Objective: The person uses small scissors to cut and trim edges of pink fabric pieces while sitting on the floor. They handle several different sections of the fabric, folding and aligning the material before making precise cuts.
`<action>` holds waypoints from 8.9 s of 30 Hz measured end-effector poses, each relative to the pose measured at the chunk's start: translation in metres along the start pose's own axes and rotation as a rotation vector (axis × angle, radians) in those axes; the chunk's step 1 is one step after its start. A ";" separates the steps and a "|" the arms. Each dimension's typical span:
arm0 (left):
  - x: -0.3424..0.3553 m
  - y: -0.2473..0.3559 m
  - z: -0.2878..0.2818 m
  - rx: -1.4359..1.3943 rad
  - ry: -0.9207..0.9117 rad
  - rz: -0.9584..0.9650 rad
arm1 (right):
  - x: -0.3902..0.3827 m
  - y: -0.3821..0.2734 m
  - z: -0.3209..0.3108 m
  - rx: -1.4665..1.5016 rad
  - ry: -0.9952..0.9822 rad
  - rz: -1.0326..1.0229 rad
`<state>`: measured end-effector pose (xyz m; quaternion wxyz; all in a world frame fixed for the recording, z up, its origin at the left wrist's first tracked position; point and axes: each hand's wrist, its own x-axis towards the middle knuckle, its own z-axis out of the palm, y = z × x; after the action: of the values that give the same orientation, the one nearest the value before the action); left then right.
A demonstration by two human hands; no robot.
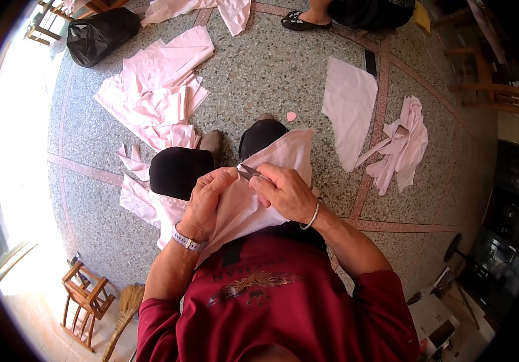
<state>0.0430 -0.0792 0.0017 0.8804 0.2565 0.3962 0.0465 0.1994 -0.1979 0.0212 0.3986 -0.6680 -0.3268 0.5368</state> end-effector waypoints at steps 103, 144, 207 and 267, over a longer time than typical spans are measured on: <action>0.007 0.011 0.026 0.441 -0.040 0.230 | 0.000 -0.023 -0.050 -0.083 0.275 -0.327; -0.004 -0.004 -0.030 0.079 -0.034 0.054 | -0.009 0.015 0.026 -0.057 0.161 -0.103; -0.014 0.006 0.008 0.606 -0.026 0.334 | -0.015 -0.007 0.012 0.278 -0.112 -0.260; 0.029 -0.007 -0.006 0.200 0.055 0.073 | 0.008 0.008 -0.009 -0.141 0.151 -0.143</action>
<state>0.0573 -0.0742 -0.0240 0.8369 0.3561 0.4131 0.0457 0.2102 -0.1964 0.0109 0.4115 -0.7077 -0.3795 0.4310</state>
